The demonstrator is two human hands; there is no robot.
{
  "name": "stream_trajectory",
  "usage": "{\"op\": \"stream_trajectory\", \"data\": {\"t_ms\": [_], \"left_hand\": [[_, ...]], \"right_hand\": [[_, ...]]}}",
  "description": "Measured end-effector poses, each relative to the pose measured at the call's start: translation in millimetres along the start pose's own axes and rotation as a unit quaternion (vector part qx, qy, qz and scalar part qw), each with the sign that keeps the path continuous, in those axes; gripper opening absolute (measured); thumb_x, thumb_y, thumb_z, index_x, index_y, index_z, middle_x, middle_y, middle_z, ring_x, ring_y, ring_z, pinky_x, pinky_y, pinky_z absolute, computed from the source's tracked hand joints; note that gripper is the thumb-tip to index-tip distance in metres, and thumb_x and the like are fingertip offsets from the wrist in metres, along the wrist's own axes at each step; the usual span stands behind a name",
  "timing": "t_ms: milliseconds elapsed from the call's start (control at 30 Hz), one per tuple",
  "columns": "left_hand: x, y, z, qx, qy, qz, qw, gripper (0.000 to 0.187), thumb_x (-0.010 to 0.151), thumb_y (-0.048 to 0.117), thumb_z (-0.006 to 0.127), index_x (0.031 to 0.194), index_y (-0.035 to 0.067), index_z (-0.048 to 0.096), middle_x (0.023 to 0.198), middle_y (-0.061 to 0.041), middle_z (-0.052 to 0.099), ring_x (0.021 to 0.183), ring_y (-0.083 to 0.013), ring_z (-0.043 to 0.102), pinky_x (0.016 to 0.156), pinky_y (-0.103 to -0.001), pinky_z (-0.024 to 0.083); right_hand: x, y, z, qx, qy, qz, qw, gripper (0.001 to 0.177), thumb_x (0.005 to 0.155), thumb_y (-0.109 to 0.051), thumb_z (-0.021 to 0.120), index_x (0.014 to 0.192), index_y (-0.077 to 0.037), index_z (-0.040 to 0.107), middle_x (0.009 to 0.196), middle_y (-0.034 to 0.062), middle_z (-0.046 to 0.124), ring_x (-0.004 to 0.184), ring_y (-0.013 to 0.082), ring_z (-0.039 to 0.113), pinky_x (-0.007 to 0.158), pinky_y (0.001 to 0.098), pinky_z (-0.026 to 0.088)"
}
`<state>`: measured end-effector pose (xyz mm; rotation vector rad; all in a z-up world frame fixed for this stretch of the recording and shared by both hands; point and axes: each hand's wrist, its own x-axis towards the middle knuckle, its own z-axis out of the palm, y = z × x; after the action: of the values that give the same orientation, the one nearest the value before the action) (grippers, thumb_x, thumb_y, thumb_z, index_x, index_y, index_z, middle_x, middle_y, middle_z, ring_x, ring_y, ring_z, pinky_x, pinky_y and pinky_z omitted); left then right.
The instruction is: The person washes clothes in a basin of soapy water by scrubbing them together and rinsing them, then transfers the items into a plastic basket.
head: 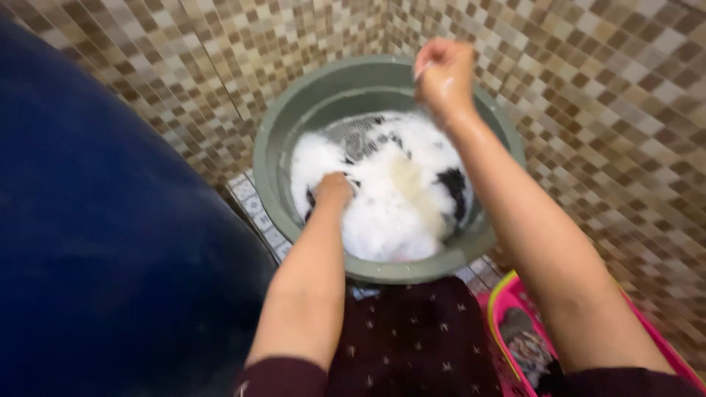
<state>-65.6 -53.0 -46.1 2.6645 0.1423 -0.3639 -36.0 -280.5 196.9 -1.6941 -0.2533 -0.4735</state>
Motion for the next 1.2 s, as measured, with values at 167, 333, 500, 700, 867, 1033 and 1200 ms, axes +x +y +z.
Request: {"op": "stream_trajectory", "data": {"t_ms": [167, 333, 500, 700, 867, 1033, 1200], "left_hand": [[32.7, 1.0, 2.4, -0.126, 0.091, -0.079, 0.985, 0.034, 0.086, 0.018, 0.059, 0.112, 0.007, 0.076, 0.121, -0.021, 0.073, 0.117, -0.0390, 0.068, 0.102, -0.045, 0.054], [25.0, 25.0, -31.2, -0.341, 0.292, -0.045, 0.892, 0.040, 0.071, 0.013, 0.068, 0.110, 0.007, 0.073, 0.109, -0.024, 0.072, 0.106, -0.0399, 0.069, 0.095, -0.043, 0.053], [-17.6, 58.6, -135.9, -0.386, 0.387, -0.013, 0.837, 0.013, 0.077, 0.007, 0.068, 0.088, 0.005, 0.075, 0.084, -0.017, 0.075, 0.084, -0.0346, 0.074, 0.088, -0.043, 0.056], [-64.5, 92.9, -201.0, -0.473, 0.462, 0.059, 0.747, 0.017, 0.070, 0.004, 0.070, 0.087, 0.006, 0.073, 0.078, -0.012, 0.075, 0.076, -0.0292, 0.074, 0.076, -0.039, 0.056], [-40.8, 68.8, -188.4, -0.416, 0.472, 0.049, 0.775, 0.019, 0.073, 0.005, 0.068, 0.092, 0.005, 0.072, 0.086, -0.016, 0.076, 0.083, -0.0323, 0.073, 0.080, -0.041, 0.055], [-18.7, 64.3, -175.4, -0.255, 0.476, 0.067, 0.839, 0.017, 0.079, 0.009, 0.074, 0.095, 0.003, 0.075, 0.094, -0.023, 0.073, 0.091, -0.0435, 0.069, 0.085, -0.049, 0.053], [-53.6, 120.3, -128.9, 0.080, 0.099, 0.064, 0.990, 0.093, 0.063, 0.026, 0.093, 0.142, 0.007, 0.048, 0.146, -0.018, 0.049, 0.129, -0.0382, 0.052, 0.100, -0.055, 0.043]], "right_hand": [[-77.5, 124.1, 0.2, -0.223, -0.271, 0.221, 0.910, 0.017, 0.078, -0.007, 0.063, 0.085, -0.011, 0.078, 0.064, 0.0039, 0.070, 0.055, 0.0165, 0.066, 0.048, 0.0336, 0.054], [-107.0, 186.4, -1.6, -0.348, -0.475, 0.376, 0.716, 0.094, 0.059, -0.018, 0.091, 0.146, -0.027, 0.056, 0.143, 0.0147, 0.061, 0.120, 0.0364, 0.061, 0.089, 0.0573, 0.058], [-120.4, 231.3, 26.1, -0.445, -0.571, 0.250, 0.643, 0.100, 0.068, -0.031, 0.102, 0.146, -0.010, 0.043, 0.145, 0.0156, 0.051, 0.124, 0.0348, 0.059, 0.100, 0.0476, 0.051], [-134.0, 223.8, 24.7, -0.542, -0.343, 0.316, 0.699, 0.049, 0.072, -0.014, 0.081, 0.118, -0.005, 0.069, 0.124, 0.0212, 0.069, 0.116, 0.0392, 0.068, 0.092, 0.0562, 0.055], [-99.1, 206.8, 7.5, -0.326, -0.065, 0.323, 0.886, 0.038, 0.075, -0.018, 0.081, 0.104, 0.005, 0.071, 0.109, 0.0282, 0.074, 0.101, 0.0382, 0.072, 0.086, 0.0445, 0.057], [-74.8, 138.3, -16.7, 0.003, 0.128, 0.197, 0.972, 0.024, 0.071, -0.007, 0.078, 0.092, -0.002, 0.068, 0.083, 0.0089, 0.070, 0.073, 0.0193, 0.065, 0.065, 0.0321, 0.053], [-72.1, 93.7, -20.5, 0.253, 0.053, 0.165, 0.952, 0.012, 0.080, -0.005, 0.070, 0.091, -0.002, 0.070, 0.075, 0.0017, 0.065, 0.067, 0.0125, 0.060, 0.063, 0.0270, 0.049]]}}
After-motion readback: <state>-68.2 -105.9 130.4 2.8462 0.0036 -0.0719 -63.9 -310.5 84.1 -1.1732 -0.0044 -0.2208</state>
